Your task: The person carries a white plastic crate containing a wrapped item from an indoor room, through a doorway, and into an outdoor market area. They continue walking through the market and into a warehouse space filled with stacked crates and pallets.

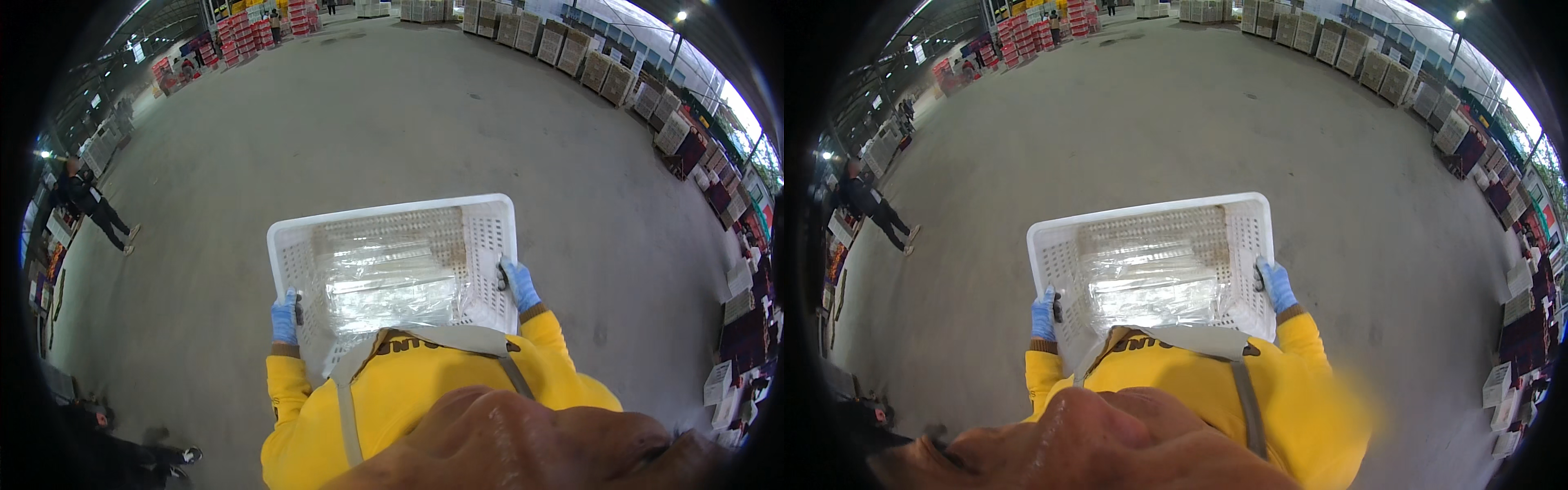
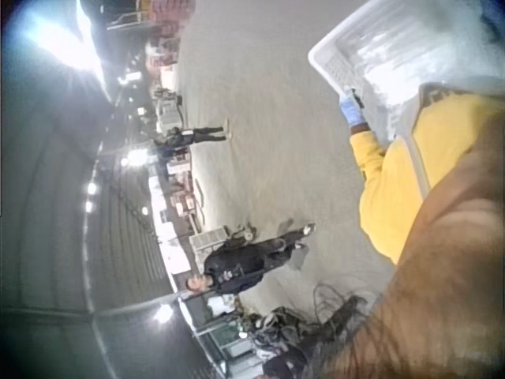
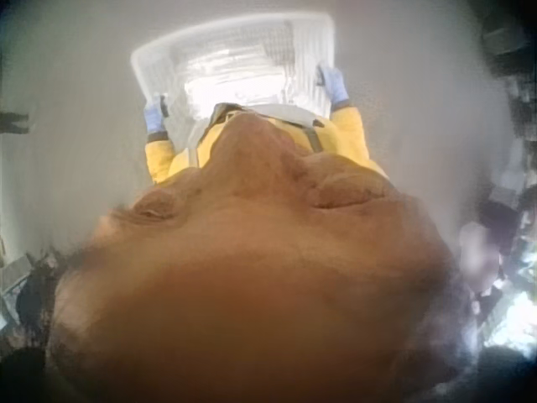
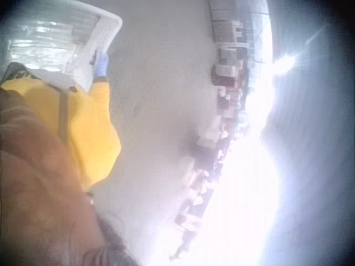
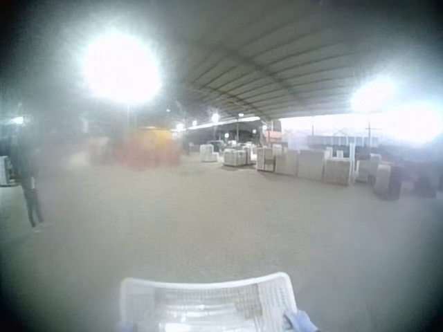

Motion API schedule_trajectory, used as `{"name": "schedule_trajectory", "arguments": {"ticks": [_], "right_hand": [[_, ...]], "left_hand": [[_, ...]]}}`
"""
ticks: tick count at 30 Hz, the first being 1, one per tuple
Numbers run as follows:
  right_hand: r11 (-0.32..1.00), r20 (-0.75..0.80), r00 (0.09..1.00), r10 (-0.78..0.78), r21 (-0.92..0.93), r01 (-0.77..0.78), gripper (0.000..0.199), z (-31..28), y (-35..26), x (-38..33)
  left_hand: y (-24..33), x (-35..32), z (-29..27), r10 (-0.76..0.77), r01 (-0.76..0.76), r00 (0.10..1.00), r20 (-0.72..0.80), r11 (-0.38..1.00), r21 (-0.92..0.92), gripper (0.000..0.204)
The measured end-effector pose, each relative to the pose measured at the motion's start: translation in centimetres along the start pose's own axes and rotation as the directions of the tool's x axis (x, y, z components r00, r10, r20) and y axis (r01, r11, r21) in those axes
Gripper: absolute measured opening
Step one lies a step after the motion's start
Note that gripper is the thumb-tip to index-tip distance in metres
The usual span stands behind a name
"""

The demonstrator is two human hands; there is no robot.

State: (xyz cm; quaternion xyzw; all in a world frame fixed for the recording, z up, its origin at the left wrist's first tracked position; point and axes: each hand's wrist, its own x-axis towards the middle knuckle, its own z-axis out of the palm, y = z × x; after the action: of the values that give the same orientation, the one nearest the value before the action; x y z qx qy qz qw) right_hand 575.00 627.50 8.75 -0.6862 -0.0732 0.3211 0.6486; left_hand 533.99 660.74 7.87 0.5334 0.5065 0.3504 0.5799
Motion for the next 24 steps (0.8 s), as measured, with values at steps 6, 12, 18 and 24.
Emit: {"name": "schedule_trajectory", "arguments": {"ticks": [6,12,18,24], "right_hand": [[0.974,-0.034,0.993,-0.114,0.195,0.118,0.029,-0.2,1.7,1.5],[0.997,-0.067,0.995,-0.075,-0.019,0.074,0.031,2.4,-3.1,3.2],[0.986,0.072,0.993,-0.095,-0.131,0.104,0.033,2.9,-8.5,8.7],[0.964,0.083,0.982,-0.168,-0.196,0.181,0.036,4.0,-9.3,13.0]], "left_hand": [[2.1,6.2,3.9,0.063,-0.069,0.987,0.147,0.997,0.037,0.034],[5.5,6.8,2.6,-0.054,0.05,0.997,0.047,0.995,0.082,0.037],[3.5,5.1,2.4,-0.099,0.089,0.993,-0.061,0.985,-0.15,0.038],[1.7,8.6,5.3,-0.076,0.058,0.983,-0.169,0.992,-0.109,0.036]]}}
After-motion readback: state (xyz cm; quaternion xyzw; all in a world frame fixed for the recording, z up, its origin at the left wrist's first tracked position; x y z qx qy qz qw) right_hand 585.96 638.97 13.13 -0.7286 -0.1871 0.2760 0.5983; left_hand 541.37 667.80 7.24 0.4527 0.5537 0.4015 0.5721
